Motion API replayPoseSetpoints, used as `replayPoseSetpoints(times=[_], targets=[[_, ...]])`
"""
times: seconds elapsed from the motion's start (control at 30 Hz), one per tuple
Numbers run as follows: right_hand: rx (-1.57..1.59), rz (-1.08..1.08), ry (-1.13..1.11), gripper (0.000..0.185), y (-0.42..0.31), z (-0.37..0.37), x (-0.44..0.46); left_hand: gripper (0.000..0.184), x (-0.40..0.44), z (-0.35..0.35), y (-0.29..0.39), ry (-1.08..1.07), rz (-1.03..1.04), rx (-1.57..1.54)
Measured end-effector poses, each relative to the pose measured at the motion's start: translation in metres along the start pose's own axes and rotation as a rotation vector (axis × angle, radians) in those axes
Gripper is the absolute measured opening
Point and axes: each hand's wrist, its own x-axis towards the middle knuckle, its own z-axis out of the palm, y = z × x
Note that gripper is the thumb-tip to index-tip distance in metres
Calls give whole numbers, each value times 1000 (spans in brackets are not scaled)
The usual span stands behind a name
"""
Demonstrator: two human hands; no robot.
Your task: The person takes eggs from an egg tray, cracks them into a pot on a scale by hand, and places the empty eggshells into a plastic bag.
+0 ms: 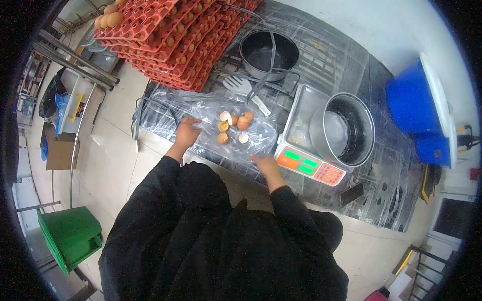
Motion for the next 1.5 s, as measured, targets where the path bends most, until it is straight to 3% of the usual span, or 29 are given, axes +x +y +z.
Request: replayPoseSetpoints(times=[0.13, 0.2, 0.27, 0.33, 0.43, 0.53, 0.67, 0.83, 1.0, 1.07, 1.13, 1.2, 1.3, 1.33, 1.37, 1.43, 1.5], targets=[[96, -49, 175, 49, 42, 49, 82, 25, -3, -13, -8, 45, 49, 34], [128, -120, 278, 41, -3, 20, 54, 27, -2, -22, -7, 108, 71, 36], [469, -295, 284, 34, -53, -10, 14, 28, 2, -31, 1, 188, 79, -1], [580, -471, 276, 27, -75, -28, 5, 30, 9, -55, 29, 232, 115, -70], [707, -595, 189, 25, -122, -58, -49, 30, 9, -84, 69, 307, 146, -166], [664, -642, 200, 24, -108, -43, -45, 30, 5, -75, 60, 337, 207, -111], [79, -461, 291, 28, -51, -6, 9, 32, 1, -44, 23, 210, 170, 34], [573, -587, 233, 24, -85, -25, 6, 30, 23, -76, 56, 308, 195, -74], [639, -743, 273, 25, -128, -48, -38, 28, 38, -96, 69, 539, 357, -13], [572, -680, 292, 29, -113, -40, -22, 29, 35, -90, 58, 516, 345, -34], [193, -511, 266, 38, -87, -34, -8, 30, 26, -78, 35, 277, 154, -21], [-461, -218, 69, 50, -69, -37, -4, 30, 14, -58, 6, 163, 89, 57], [-571, -141, 92, 61, -142, -79, -58, 33, 0, -65, 13, 42, -17, 29], [-452, -260, 306, 61, -159, -81, -57, 34, -3, -70, 17, 53, -45, 12], [-330, -574, 458, 55, -186, -86, -58, 35, -7, -75, 23, 62, -74, -7], [-162, -918, 554, 44, -279, -95, -73, 37, -22, -90, 45, 85, -165, -14], [-187, -1260, 651, 41, -360, -99, -60, 40, -50, -103, 66, 111, -182, -41]])
